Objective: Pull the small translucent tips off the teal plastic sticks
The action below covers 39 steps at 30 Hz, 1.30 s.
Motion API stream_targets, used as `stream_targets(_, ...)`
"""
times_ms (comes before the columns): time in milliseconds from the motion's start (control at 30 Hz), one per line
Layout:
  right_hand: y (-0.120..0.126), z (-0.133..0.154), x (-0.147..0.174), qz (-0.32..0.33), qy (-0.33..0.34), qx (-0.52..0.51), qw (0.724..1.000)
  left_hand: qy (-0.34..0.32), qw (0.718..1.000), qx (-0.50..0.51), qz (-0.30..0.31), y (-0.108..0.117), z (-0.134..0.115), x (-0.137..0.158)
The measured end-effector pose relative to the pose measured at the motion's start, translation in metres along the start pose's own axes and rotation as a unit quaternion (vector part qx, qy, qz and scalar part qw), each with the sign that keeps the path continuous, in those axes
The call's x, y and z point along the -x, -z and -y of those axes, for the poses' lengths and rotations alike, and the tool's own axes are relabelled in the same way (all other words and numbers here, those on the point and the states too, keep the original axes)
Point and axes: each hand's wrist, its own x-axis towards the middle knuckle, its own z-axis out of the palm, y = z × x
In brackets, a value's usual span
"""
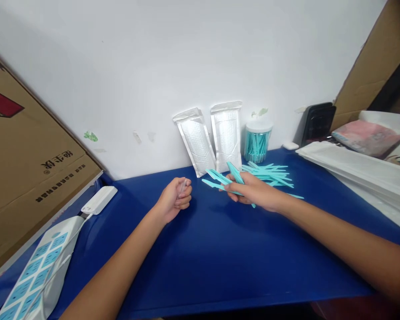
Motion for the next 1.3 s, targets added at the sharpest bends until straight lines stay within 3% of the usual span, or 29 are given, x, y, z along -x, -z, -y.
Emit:
stream_targets(433, 0.007, 0.004, 0.001, 0.011, 0.023, -0.007, 1.000, -0.054, 0.981, -0.184, 0.033, -0.014, 0.005, 0.012)
stream_targets(667, 0.005, 0.001, -0.001, 0.000, -0.001, -0.029, 1.000, -0.080, 0.985, -0.152, -0.030, -0.017, 0.004, 0.014)
stream_targets(900, 0.004, -0.002, -0.001, 0.011, -0.006, -0.050, 0.999, -0.088, 0.983, -0.160, -0.004, -0.016, 0.003, 0.014)
stream_targets(1100, 0.005, 0.005, 0.001, 0.008, -0.001, -0.050, 0.999, -0.121, 0.980, -0.146, -0.059, -0.009, 0.007, 0.007)
stream_targets(1300, 0.005, 0.005, 0.001, 0.013, 0.011, -0.025, 1.000, -0.139, 0.978, -0.145, -0.062, -0.010, 0.009, 0.006)
